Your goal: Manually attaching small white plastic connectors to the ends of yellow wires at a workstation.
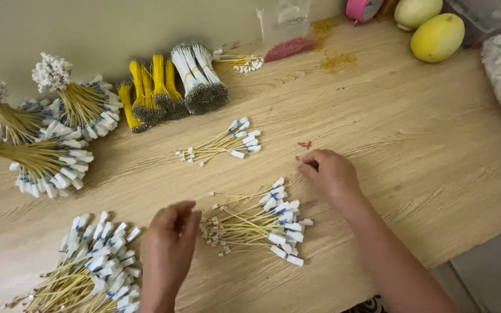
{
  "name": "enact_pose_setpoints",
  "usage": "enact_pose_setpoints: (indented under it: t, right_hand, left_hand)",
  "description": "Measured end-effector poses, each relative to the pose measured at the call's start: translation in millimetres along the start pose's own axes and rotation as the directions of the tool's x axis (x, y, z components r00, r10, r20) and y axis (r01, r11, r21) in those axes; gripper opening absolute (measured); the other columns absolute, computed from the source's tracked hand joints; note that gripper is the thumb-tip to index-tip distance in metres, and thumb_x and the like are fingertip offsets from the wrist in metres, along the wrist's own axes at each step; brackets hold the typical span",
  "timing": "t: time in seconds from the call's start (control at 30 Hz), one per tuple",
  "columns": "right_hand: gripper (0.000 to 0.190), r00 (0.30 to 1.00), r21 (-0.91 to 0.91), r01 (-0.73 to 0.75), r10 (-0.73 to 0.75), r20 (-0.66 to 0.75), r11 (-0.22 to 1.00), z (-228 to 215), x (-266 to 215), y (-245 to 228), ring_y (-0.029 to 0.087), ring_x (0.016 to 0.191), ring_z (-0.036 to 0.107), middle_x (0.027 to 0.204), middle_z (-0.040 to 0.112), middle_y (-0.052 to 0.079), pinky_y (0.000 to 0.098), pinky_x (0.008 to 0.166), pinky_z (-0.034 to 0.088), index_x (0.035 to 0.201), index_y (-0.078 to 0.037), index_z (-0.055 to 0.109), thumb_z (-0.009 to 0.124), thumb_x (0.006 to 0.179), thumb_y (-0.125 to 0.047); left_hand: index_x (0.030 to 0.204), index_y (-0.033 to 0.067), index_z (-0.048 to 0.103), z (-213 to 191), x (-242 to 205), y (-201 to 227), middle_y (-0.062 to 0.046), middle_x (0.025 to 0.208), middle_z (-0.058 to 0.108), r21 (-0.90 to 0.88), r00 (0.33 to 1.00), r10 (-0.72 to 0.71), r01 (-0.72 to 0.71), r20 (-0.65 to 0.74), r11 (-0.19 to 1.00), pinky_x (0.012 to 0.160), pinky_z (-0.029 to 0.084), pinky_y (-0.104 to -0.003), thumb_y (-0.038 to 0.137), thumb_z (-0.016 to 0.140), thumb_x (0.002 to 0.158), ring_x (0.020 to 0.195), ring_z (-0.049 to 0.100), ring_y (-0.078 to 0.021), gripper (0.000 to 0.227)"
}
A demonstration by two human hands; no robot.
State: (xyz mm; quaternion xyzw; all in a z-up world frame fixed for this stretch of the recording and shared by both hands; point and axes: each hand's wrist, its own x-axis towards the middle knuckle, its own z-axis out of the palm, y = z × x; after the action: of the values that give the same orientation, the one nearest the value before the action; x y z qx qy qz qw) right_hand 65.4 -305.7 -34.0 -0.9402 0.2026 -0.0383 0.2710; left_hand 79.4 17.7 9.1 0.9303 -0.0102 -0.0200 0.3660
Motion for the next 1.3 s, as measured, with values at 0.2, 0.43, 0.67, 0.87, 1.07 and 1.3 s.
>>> enact_pose_setpoints:
  t: [0.2,0.43,0.67,0.87,1.07,1.3]
  right_hand:
    - [0.03,1.0,-0.087,0.012,-0.014,-0.022,0.996,20,17,10,0.026,0.095,0.071,0.102,0.075,0.007,0.0402,0.082,0.056,0.1,-0.014,0.078,0.075,0.087,-0.04]
    - [0.039,0.992,-0.103,0.092,-0.1,-0.078,0.99,34,26,24,0.028,0.095,0.07,0.105,0.075,0.007,0.0437,0.079,0.055,0.12,-0.015,0.073,0.068,0.088,-0.037]
    - [0.024,0.998,0.187,-0.06,0.063,-0.011,0.98,20,19,22,0.022,0.083,0.073,0.106,0.077,0.01,0.0363,0.078,0.057,0.103,-0.004,0.072,0.075,0.091,-0.025]
    - [0.022,0.996,0.285,-0.012,0.036,-0.08,0.958,16,16,24,0.018,0.083,0.072,0.098,0.077,0.011,0.0329,0.075,0.056,0.108,-0.004,0.072,0.073,0.091,-0.018]
    - [0.022,0.995,0.271,-0.047,0.07,-0.074,0.961,9,12,11,0.018,0.073,0.065,0.093,0.075,0.01,0.0334,0.069,0.053,0.118,-0.009,0.075,0.064,0.099,-0.014]
    - [0.012,0.999,0.722,0.006,0.032,-0.038,0.691,24,21,49,0.007,0.076,0.065,0.092,0.073,0.0,0.0244,0.069,0.057,0.103,-0.001,0.069,0.065,0.095,-0.007]
  left_hand:
    - [0.107,0.01,0.077,35,65,-16,-0.012,0.093,0.075,0.084,0.986,0.167,-0.166,-0.002,0.983,0.072,0.058,-0.038,0.021,0.074,0.087,0.079,0.072,-0.0249,0.023]
    - [0.109,0.013,0.074,60,103,-18,-0.011,0.092,0.072,0.168,0.983,0.127,-0.104,-0.133,0.98,0.072,0.056,-0.044,0.018,0.073,0.086,0.081,0.071,-0.03,0.023]
    - [0.112,0.0154,0.075,59,129,-34,-0.009,0.11,0.07,0.235,0.942,0.227,-0.168,-0.249,0.957,0.074,0.057,-0.043,0.019,0.073,0.089,0.089,0.07,-0.0306,0.024]
    - [0.106,0.0197,0.079,61,136,-31,-0.005,0.107,0.07,0.287,0.944,0.283,-0.227,-0.169,0.931,0.076,0.057,-0.042,0.026,0.073,0.09,0.094,0.069,-0.0284,0.018]
    - [0.101,0.0188,0.081,58,131,-30,-0.005,0.106,0.071,0.212,0.949,0.267,-0.229,-0.17,0.95,0.075,0.057,-0.042,0.027,0.073,0.091,0.088,0.07,-0.0278,0.015]
    - [0.107,0.012,0.079,39,103,0,-0.009,0.086,0.076,-0.071,0.995,0.062,-0.068,-0.08,0.995,0.069,0.056,-0.034,0.024,0.078,0.091,0.072,0.07,-0.0172,0.02]
